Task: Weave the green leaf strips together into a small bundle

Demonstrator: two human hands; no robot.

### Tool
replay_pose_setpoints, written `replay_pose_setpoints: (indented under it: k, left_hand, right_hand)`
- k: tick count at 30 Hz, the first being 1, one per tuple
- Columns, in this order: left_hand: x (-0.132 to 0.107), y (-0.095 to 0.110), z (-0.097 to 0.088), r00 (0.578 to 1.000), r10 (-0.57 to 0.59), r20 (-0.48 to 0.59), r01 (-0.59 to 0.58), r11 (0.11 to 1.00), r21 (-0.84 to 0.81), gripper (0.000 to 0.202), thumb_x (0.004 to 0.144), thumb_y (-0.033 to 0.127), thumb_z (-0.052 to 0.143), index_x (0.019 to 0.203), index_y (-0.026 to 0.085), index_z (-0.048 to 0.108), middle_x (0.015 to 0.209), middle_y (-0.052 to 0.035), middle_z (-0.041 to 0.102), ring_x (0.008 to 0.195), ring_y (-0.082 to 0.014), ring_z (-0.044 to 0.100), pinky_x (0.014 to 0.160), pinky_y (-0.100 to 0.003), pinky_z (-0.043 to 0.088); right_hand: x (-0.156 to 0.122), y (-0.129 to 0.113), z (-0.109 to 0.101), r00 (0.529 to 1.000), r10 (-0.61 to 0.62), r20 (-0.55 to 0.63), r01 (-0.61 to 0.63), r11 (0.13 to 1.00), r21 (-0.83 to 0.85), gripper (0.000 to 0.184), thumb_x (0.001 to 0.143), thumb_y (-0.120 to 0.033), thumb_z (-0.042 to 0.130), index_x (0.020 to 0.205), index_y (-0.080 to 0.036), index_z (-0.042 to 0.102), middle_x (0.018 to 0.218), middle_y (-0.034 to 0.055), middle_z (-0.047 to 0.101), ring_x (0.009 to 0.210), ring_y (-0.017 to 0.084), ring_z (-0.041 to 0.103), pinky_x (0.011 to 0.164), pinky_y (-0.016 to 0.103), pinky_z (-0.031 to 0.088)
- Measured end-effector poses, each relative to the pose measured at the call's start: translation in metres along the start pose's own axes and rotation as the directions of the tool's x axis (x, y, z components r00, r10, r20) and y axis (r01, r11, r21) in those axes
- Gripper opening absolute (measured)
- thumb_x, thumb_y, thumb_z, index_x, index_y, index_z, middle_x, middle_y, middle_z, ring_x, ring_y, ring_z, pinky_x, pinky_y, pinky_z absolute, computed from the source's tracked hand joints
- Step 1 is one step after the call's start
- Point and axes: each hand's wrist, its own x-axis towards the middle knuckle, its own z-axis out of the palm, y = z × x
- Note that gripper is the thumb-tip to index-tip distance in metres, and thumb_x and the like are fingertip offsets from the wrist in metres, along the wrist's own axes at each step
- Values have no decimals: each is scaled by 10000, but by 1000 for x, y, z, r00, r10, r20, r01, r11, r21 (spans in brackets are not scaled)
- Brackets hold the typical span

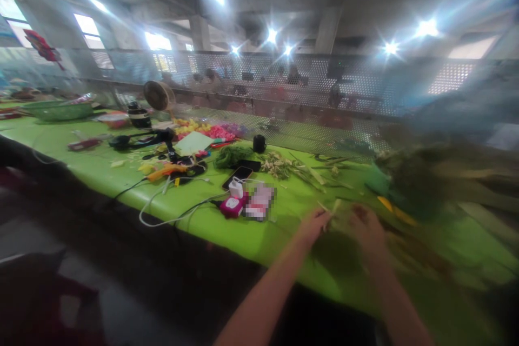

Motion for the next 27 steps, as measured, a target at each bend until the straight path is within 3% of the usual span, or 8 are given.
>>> replay_pose_setpoints:
  k: [7,15,21,24,27]
  left_hand:
    - [3,-2,-1,997,34,-68,-47,979,-197,335,637,418,703,803,134,640,722,-14,598,666,-116,518,673,-251,391]
    - [3,-5,-1,989,27,-147,-63,969,-241,251,655,369,678,646,147,562,568,40,473,524,-77,405,546,-230,318]
    - [5,-6,-4,990,59,-127,-84,976,-199,285,689,416,655,681,141,577,590,33,478,522,-69,384,544,-229,300]
    - [4,-6,-5,992,41,-122,-53,994,-100,310,722,450,624,731,141,604,593,32,478,530,-74,390,544,-227,302]
    - [4,-6,-5,987,28,-156,-36,998,-45,334,736,475,607,804,149,630,669,7,541,603,-97,457,600,-234,354]
  right_hand:
    - [-4,-1,5,967,-32,251,57,994,-93,298,679,-491,611,669,-203,683,638,10,642,667,201,562,613,294,417]
    - [-6,-6,8,978,-57,199,81,990,-116,213,631,-414,608,569,-215,653,581,8,601,613,201,528,559,302,402]
    - [-7,-4,5,982,-98,164,129,974,-187,242,679,-431,597,558,-223,626,555,12,585,596,203,527,573,313,396]
    - [-6,-2,3,975,-154,161,189,955,-230,213,687,-440,620,721,-237,674,708,26,648,704,229,571,666,341,427]
    - [-5,1,4,912,-383,146,410,868,-280,334,678,-416,647,966,-247,666,1041,65,652,980,269,561,868,397,408]
